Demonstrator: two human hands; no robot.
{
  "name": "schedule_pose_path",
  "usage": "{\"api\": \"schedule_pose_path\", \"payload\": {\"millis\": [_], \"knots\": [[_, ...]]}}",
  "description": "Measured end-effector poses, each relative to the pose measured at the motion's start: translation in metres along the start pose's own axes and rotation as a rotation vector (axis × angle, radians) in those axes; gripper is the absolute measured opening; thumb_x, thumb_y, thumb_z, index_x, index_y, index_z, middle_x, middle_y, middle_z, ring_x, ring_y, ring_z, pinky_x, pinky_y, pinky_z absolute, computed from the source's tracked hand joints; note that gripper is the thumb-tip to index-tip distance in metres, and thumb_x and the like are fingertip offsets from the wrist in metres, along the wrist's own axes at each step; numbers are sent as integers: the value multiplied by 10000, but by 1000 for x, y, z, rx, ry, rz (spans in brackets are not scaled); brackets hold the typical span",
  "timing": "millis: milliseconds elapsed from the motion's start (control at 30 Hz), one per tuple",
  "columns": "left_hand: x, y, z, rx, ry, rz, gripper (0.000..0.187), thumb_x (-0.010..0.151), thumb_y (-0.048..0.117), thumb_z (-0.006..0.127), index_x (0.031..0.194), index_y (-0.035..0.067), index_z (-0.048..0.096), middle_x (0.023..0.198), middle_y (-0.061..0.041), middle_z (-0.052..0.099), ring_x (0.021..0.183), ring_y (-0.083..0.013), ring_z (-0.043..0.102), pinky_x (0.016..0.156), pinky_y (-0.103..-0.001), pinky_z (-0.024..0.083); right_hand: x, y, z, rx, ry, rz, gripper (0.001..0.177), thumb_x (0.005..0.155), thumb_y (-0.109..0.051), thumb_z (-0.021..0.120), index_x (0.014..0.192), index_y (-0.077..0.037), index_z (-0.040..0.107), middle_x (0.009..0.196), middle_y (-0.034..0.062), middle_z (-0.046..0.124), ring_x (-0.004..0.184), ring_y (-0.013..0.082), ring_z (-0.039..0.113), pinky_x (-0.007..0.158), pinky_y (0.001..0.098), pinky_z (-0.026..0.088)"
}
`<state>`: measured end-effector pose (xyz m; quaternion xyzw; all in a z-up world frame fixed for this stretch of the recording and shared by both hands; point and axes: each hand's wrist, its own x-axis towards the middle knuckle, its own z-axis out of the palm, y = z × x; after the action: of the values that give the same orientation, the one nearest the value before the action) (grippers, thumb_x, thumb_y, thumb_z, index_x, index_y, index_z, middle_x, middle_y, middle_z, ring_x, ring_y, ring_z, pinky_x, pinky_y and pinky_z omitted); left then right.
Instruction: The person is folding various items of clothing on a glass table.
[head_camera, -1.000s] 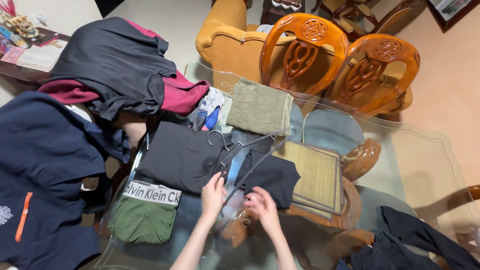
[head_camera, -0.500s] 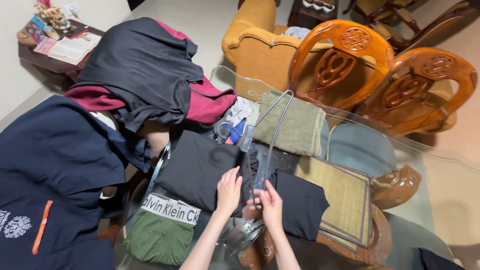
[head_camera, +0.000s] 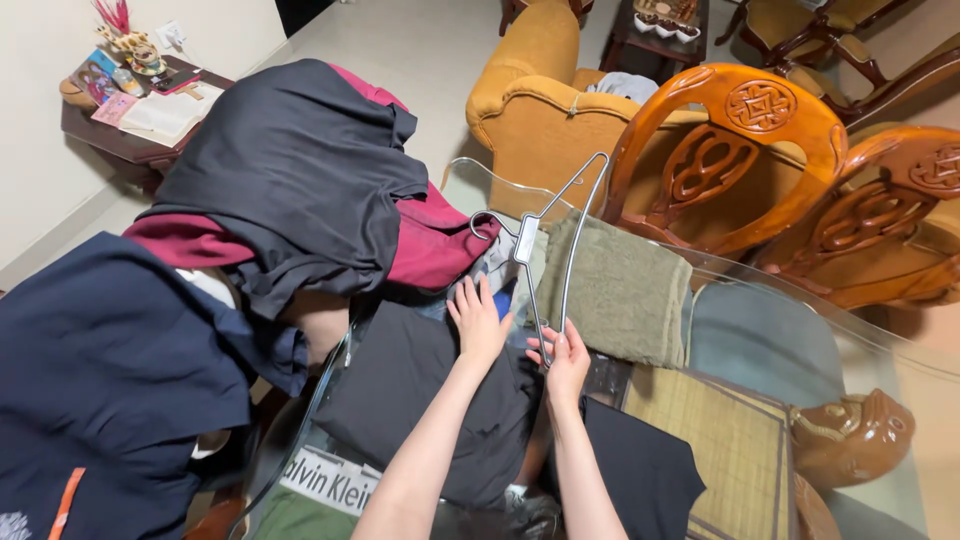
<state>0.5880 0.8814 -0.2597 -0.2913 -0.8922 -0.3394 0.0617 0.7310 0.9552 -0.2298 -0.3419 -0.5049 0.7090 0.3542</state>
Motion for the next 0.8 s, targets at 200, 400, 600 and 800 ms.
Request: {"api": "schedule_pose_path", "payload": {"millis": [200,400,600,800], "knots": [[47,16,-13,261,-276,-196,1337,647,547,906,1590,63,91,1461,-299,367,1342,-466,359,1089,-712,284,45,14,10,-6,67,-64,475,1078,-119,372,1517,62,387,1174,225,683,860,275,745,686,354,634],[64,2,10,378,-238,-130,1196,670,455,904,1613,233,204,1261,-247,494,1149,-404,498,940,-565,445,64,19,-4,-91,124,-153,469,1091,-119,352,1521,63,379,1159,221,673,856,262,735,673,344,627],[67,-47,21,20,-34,36,649,773,215,822,1376,169,586,1047,-185,691,928,-389,675,786,-480,531,64,14,-9,-87,136,-177,466,1087,-111,368,1515,70,400,1150,214,683,853,261,734,662,339,627],[42,-9,-72,-682,50,-152,498,722,138,769,1186,13,638,864,-189,741,783,-343,742,732,-426,572,54,6,8,-49,196,-203,475,1077,-100,351,1521,65,363,1157,210,658,859,256,730,663,349,630]]}}
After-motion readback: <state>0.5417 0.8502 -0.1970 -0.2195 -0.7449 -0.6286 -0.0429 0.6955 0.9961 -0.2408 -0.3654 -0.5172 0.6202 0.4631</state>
